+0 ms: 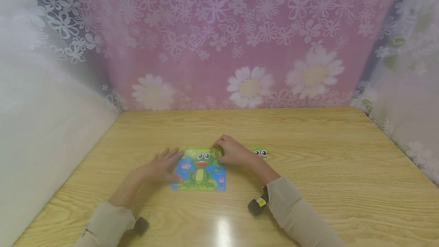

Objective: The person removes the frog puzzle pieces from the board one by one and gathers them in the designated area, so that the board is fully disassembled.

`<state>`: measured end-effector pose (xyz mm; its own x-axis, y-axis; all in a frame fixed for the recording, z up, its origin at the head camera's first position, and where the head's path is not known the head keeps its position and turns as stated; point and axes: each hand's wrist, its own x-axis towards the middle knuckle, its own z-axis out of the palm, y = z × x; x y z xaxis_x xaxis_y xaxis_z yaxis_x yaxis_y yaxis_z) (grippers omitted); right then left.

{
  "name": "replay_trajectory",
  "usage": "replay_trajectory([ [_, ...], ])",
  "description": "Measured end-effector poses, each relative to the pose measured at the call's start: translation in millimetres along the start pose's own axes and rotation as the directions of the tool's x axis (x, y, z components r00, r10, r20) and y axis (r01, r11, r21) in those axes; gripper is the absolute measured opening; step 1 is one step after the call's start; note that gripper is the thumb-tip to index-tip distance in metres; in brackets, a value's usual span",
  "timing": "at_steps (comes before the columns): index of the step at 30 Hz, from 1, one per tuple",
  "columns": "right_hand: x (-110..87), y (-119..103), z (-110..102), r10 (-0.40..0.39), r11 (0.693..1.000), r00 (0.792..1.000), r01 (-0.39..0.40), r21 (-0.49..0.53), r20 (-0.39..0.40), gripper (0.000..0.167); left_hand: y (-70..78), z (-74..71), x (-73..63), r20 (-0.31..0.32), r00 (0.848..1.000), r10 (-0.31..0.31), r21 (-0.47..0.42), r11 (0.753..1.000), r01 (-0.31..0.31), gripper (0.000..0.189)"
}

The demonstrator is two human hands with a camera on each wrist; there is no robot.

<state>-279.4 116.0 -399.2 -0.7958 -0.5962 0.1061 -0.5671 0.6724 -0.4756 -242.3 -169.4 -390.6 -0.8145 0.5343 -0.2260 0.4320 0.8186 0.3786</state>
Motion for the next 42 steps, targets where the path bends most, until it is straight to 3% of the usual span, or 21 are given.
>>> replay_trajectory([
  [8,-5.3,2,-3,-0.02,1.0,0.999,0.02,-0.012,-0.035,0.036,2.8,1.2,2.9,0.009,1.0,-0.005,-0.013,1.0,0.005,0.098],
  [17,-16.1,11,-19,-0.026,0.998,0.999,0.028,0.06,-0.036,0.038,-0.2,1.3,3.4,0.004,1.0,-0.015,-0.014,1.0,0.015,0.099],
  [29,-47.3,30,-42,-0.07,0.997,0.995,0.073,0.029,-0.073,0.035,-2.7,1.1,2.6,0.004,1.0,-0.024,-0.008,1.0,0.024,0.099],
  [42,-85.0,57,-64,-0.028,0.999,0.991,0.032,0.03,-0.13,0.034,-2.8,1.3,1.8,0.002,1.0,-0.014,-0.021,1.0,0.014,0.098],
])
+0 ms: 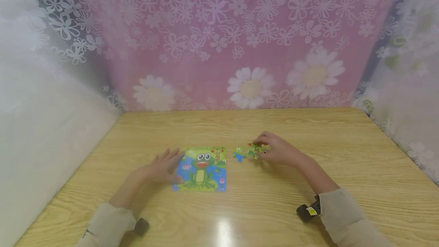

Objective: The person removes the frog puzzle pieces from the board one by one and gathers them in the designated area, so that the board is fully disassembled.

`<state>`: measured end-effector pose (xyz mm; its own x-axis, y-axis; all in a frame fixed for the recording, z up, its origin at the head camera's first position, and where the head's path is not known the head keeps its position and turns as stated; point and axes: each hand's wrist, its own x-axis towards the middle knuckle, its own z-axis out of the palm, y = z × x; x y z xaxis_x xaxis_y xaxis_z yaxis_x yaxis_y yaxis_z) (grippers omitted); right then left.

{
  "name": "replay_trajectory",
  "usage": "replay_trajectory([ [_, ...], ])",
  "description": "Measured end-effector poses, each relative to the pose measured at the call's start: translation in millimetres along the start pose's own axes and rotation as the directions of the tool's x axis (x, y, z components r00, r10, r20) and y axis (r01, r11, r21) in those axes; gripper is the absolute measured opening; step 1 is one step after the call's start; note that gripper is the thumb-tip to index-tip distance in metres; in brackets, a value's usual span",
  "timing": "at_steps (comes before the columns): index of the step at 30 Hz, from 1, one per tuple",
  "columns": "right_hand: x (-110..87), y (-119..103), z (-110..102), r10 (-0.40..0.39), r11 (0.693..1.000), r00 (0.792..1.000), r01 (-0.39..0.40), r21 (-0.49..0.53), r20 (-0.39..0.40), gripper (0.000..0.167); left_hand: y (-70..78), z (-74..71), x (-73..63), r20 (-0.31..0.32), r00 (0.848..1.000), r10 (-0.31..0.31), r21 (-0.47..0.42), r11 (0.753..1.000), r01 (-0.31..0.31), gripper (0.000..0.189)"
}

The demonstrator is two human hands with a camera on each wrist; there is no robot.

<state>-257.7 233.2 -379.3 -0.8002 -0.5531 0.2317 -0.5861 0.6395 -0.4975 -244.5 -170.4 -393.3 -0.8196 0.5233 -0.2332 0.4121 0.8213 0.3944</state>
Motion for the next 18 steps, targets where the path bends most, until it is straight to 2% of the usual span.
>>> replay_trajectory([
  [18,-39.2,31,-26,0.042,0.998,0.998,-0.043,-0.04,-0.044,0.032,-1.6,0.4,-0.7,-0.007,1.0,0.0,0.001,1.0,0.0,0.099],
])
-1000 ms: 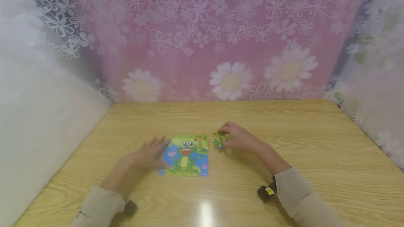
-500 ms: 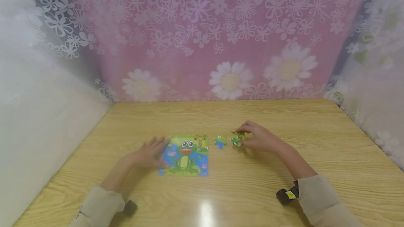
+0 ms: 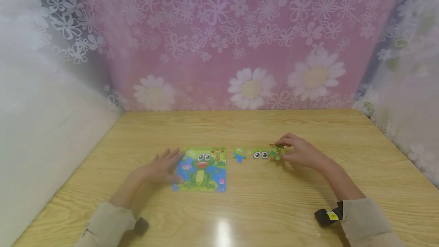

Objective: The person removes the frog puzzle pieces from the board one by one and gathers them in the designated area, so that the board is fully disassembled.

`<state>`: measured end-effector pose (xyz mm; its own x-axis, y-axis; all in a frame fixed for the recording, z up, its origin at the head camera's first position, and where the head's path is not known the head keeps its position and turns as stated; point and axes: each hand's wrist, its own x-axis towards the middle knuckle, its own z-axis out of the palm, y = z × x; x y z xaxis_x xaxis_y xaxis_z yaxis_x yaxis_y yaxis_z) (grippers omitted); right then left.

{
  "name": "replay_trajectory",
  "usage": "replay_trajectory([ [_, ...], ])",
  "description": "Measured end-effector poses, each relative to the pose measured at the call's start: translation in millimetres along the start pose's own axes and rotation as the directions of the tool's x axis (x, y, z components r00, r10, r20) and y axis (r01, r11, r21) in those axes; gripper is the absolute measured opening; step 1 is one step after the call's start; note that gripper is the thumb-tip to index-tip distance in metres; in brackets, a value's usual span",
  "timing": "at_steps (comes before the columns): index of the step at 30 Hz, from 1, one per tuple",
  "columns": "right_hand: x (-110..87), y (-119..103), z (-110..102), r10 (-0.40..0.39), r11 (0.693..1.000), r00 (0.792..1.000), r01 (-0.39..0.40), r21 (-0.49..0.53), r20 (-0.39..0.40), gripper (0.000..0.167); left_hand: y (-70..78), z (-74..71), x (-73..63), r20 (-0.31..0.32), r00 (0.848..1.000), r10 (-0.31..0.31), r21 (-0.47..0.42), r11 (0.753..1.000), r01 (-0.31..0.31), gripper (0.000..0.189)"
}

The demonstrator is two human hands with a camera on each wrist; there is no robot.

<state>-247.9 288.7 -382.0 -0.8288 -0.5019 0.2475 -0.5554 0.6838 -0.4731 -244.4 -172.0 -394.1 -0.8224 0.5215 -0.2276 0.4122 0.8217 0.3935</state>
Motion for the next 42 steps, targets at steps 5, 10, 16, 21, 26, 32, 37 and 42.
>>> replay_trajectory([
  [5,-5.0,8,-1,0.001,1.0,1.0,-0.001,-0.009,-0.007,0.032,0.3,1.0,-0.6,0.009,1.0,0.011,0.016,1.0,-0.011,0.097],
  [10,-5.8,16,-1,0.013,1.0,1.0,-0.013,-0.012,-0.01,0.03,0.9,0.3,-0.3,0.002,1.0,0.016,0.006,1.0,-0.016,0.097],
  [16,-6.2,27,6,0.024,1.0,1.0,-0.024,0.0,0.011,0.029,1.8,-0.7,-0.6,-0.002,1.0,0.017,0.012,1.0,-0.017,0.096],
  [21,-7.9,35,10,0.029,0.999,0.999,-0.029,0.02,0.02,0.029,3.6,-1.8,-1.9,-0.007,1.0,0.024,0.009,1.0,-0.024,0.095],
  [26,-9.1,36,12,-0.003,0.999,1.0,0.003,0.037,-0.001,0.028,4.5,-2.1,-2.1,-0.008,1.0,0.028,0.008,1.0,-0.028,0.095],
  [32,-8.6,39,13,-0.035,0.999,0.999,0.035,0.04,-0.011,0.028,4.2,-2.9,-2.0,-0.006,1.0,0.025,0.008,1.0,-0.025,0.097],
  [37,-9.0,40,12,-0.021,0.998,1.0,0.02,0.063,0.01,0.027,3.8,-3.1,-1.4,-0.011,1.0,0.029,0.009,1.0,-0.029,0.097],
  [42,-9.5,40,14,-0.037,0.997,0.999,0.036,0.063,0.008,0.027,5.0,-2.4,-2.0,-0.006,0.999,0.031,0.002,1.0,-0.031,0.096],
])
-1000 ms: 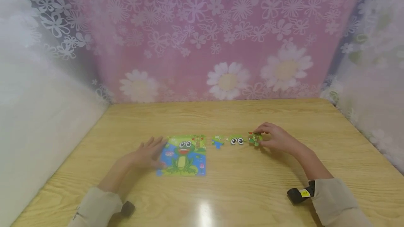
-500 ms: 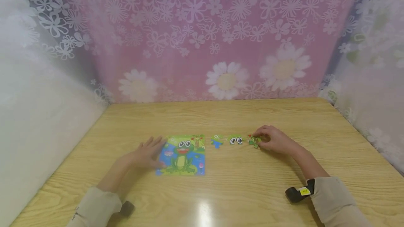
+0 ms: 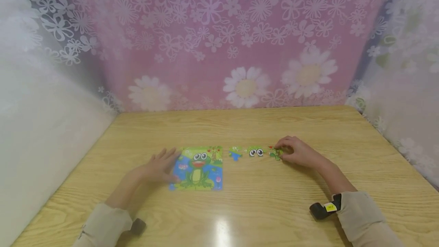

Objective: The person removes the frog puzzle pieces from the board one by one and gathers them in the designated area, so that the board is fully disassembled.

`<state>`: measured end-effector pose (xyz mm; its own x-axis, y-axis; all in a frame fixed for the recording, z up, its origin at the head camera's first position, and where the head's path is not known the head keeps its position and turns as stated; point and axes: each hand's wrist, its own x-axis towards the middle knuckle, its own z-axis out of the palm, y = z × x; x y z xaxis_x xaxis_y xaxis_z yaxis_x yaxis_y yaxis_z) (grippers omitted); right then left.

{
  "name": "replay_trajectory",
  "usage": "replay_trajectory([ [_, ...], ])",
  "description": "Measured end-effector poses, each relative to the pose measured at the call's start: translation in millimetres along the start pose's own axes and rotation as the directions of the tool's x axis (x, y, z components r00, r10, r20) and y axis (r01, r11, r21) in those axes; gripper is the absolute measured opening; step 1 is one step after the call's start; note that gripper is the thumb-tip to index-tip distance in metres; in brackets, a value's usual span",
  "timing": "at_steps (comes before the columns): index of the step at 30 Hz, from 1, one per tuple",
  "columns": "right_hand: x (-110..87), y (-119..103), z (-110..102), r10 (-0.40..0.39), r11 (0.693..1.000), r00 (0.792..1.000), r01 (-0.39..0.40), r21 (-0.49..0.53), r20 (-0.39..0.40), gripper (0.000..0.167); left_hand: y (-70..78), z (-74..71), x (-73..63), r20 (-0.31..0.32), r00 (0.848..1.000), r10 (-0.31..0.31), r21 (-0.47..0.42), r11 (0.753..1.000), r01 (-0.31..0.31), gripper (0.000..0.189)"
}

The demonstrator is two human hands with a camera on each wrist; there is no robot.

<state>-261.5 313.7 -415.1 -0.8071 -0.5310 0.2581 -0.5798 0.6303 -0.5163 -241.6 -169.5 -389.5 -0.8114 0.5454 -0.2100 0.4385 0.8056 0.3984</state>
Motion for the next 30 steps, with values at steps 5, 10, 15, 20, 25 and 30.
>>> replay_trajectory([
  [5,2.2,-3,0,-0.012,1.0,1.0,0.012,0.007,-0.014,0.024,-0.4,-0.5,-2.0,-0.002,1.0,-0.002,-0.008,1.0,0.002,0.096],
  [10,3.2,-9,-1,0.022,0.999,1.0,-0.022,0.03,-0.005,0.023,0.0,-1.3,-2.9,0.0,1.0,0.003,-0.017,1.0,-0.003,0.095],
  [15,10.2,-21,0,-0.003,1.0,1.0,0.003,-0.003,-0.008,0.022,0.0,-0.5,-2.0,0.001,1.0,0.006,-0.012,1.0,-0.006,0.095],
  [20,21.4,-39,4,-0.03,0.999,1.0,0.03,-0.046,0.0,0.022,-0.6,0.0,-2.2,0.003,1.0,0.008,-0.002,1.0,-0.008,0.095],
  [25,34.8,-60,10,-0.015,1.0,1.0,0.016,-0.01,0.025,0.023,-1.9,1.3,-1.0,0.005,1.0,-0.001,-0.004,1.0,0.001,0.096],
  [30,49.5,-77,19,-0.036,0.999,0.998,0.036,-0.001,0.045,0.023,-1.3,1.7,0.2,0.007,1.0,-0.014,0.004,1.0,0.014,0.096],
])
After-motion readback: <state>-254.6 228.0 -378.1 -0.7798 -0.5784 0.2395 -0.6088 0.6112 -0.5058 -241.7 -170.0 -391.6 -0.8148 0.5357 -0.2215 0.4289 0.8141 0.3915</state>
